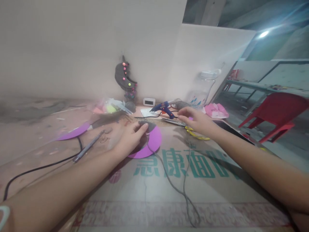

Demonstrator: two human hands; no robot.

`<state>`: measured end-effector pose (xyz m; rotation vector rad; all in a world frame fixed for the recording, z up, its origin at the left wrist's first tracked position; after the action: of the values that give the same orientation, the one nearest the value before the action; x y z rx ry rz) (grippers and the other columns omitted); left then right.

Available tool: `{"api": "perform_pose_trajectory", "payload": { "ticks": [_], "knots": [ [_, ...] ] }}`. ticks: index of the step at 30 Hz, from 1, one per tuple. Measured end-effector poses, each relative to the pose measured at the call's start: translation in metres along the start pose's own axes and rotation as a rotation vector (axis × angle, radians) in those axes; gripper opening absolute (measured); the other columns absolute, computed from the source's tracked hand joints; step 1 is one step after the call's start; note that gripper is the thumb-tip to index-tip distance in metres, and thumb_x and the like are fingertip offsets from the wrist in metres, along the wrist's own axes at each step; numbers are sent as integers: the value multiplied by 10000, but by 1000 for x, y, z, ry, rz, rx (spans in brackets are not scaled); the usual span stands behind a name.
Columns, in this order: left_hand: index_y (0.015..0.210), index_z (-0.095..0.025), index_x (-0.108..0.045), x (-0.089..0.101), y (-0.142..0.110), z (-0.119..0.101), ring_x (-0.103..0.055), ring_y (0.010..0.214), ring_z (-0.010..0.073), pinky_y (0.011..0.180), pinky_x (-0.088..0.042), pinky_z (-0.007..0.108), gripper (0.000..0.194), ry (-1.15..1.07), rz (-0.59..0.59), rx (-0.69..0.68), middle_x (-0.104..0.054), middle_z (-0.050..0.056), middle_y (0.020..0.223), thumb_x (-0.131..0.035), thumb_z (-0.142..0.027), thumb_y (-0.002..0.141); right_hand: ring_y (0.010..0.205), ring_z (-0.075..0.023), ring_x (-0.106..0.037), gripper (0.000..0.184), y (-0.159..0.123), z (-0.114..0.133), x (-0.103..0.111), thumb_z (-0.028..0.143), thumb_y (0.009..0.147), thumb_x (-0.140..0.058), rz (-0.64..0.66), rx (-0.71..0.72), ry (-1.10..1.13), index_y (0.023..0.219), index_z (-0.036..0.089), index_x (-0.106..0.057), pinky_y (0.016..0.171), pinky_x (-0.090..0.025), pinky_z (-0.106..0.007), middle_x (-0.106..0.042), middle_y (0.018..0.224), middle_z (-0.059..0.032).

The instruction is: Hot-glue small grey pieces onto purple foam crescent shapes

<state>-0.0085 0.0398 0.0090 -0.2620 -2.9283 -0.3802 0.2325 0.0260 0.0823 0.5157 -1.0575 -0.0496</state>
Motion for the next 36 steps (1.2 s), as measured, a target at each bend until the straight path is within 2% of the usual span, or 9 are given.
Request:
{"api": "perform_pose_trajectory", "payload": {
  "ticks": [4, 7, 10, 14, 20, 27, 32, 34, 36],
  "knots": [
    [658, -151, -581, 0, 0, -2, -480, 578, 128, 539, -349, 242, 386, 48, 4, -1, -547, 2, 615, -567, -506, 809, 1040, -239, -606, 479, 13, -25, -15, 378, 857, -572, 40, -122, 30, 1269, 136, -535, 905, -467, -364, -593, 1273, -143],
    [685, -154, -597, 0, 0, -4, -493, 590, 129, 557, -361, 244, 364, 40, 29, -1, -556, 4, 632, -572, -496, 806, 1126, -247, -587, 582, 30, -36, -31, 375, 839, -606, 110, -139, 121, 1354, 143, -464, 949, -462, -351, -528, 1366, -147],
    [730, -165, -592, 0, 2, 0, -506, 579, 126, 541, -366, 237, 326, -31, 52, 43, -577, 5, 658, -605, -487, 778, 1107, -240, -604, 581, 51, -46, -47, 353, 826, -627, 138, -167, 180, 1348, 149, -477, 930, -476, -333, -561, 1333, -140],
    [800, -167, -595, -1, 4, 5, -532, 593, 123, 538, -375, 232, 301, -86, 56, 60, -614, 11, 705, -636, -463, 760, 968, -238, -656, 482, 75, -58, -68, 360, 817, -631, 173, -210, 185, 1236, 125, -584, 849, -503, -338, -680, 1139, -133],
    [765, -157, -601, -2, 5, 3, -539, 609, 120, 590, -404, 242, 286, -74, 72, 7, -601, -2, 665, -606, -441, 797, 926, -226, -649, 333, 90, -66, -83, 272, 755, -679, 130, -246, 176, 1034, 92, -672, 834, -480, -310, -709, 1037, -124],
    [679, -148, -607, -3, 5, 5, -532, 605, 122, 571, -398, 238, 358, -55, 85, -2, -597, 18, 650, -562, -472, 823, 789, -160, -631, 329, 85, -45, -66, 257, 788, -631, 45, -250, 237, 1079, 103, -644, 695, -484, -254, -713, 954, -98],
    [706, -153, -593, -4, 3, 7, -543, 610, 119, 558, -405, 228, 330, -105, 85, 29, -608, 14, 668, -586, -467, 807, 665, -166, -616, 280, 72, -28, -35, 370, 821, -611, -3, -284, 250, 892, 107, -675, 641, -476, -264, -698, 750, -103],
    [723, -154, -578, -5, 2, 4, -546, 608, 114, 568, -413, 226, 312, -113, 85, 27, -606, 5, 670, -593, -454, 807, 692, -180, -635, 312, 61, -21, -26, 411, 837, -586, 0, -272, 288, 856, 114, -681, 650, -479, -264, -694, 722, -102],
    [729, -157, -559, -4, 2, 0, -548, 594, 108, 576, -421, 225, 294, -121, 67, 24, -602, -3, 669, -598, -437, 807, 793, -197, -661, 326, 45, -11, -20, 429, 836, -586, 20, -236, 363, 918, 131, -689, 702, -488, -268, -716, 814, -103]
  ]
}}
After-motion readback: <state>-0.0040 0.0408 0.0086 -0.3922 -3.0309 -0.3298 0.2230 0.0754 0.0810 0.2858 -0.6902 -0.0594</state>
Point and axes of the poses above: each hand's wrist, its own y-axis towards the middle knuckle, its own x-axis out of the back of the hand, z = x × y, the point moved 6 cm from there along y, towards the middle knuckle
